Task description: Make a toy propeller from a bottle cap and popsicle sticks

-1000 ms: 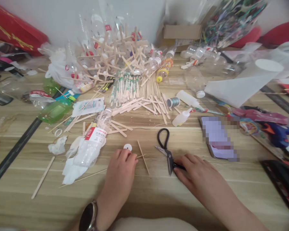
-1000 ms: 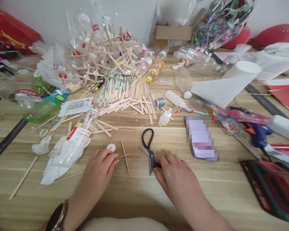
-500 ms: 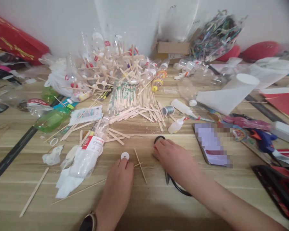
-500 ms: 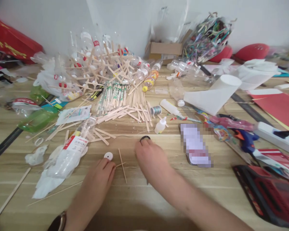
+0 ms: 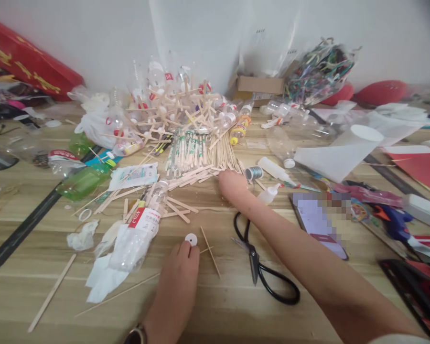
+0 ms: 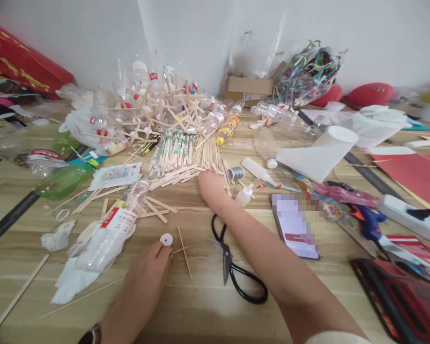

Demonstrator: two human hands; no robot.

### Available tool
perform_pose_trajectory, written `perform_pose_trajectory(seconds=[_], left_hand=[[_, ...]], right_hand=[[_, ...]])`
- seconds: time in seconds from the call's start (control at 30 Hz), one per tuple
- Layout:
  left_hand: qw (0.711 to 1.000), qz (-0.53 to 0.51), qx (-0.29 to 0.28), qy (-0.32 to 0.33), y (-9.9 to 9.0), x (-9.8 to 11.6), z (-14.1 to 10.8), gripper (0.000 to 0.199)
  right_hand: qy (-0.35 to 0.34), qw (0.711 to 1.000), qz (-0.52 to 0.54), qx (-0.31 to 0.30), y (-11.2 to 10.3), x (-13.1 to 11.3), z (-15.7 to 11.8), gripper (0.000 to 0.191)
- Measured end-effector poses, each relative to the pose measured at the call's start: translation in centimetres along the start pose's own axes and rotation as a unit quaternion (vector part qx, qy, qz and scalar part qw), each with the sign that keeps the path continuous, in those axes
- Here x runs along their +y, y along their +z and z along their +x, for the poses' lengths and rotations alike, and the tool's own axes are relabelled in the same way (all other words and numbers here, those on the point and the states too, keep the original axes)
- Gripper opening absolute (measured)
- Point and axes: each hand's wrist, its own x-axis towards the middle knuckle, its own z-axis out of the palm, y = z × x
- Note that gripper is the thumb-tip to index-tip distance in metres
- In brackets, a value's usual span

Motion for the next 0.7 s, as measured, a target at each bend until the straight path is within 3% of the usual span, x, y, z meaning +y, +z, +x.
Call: perform_pose_trajectory(seconds=[0.13, 0.23, 0.3, 0.47, 0.6, 0.7], left_hand=[[0.999, 0.008, 0.022, -0.031, -0.2, -0.4, 0.3, 0.028], [0.999, 0.007, 0.036, -0.035, -0.7, -0.4, 0.0, 0.024], [0.999, 0.0, 0.041, -0.019, -1.1, -0.1, -0.4, 0.021], [0.991, -0.011, 0.028, 0.129, -1.7, 2.1, -0.3, 0.022], [0.962, -0.018, 0.05, 0.268, -1.0, 4.9, 1.2, 0.033], [0.95, -0.014, 0.055, 0.307, -0.1, 6.5, 2.3, 0.031]], right_hand=[[-0.032, 0.998, 0.022, 0.045, -0.9, 0.8, -2.1, 0.031], [-0.085, 0.994, 0.054, 0.049, -1.4, 1.6, -5.5, 0.017], [-0.109, 0.991, 0.065, 0.043, -1.2, 2.4, -7.8, 0.018], [-0.111, 0.992, 0.037, 0.047, 0.4, 4.5, -11.5, 0.022], [-0.124, 0.991, 0.011, 0.05, 0.8, 5.2, -12.2, 0.022], [-0.147, 0.988, -0.002, 0.044, 0.5, 5.0, -12.2, 0.018]])
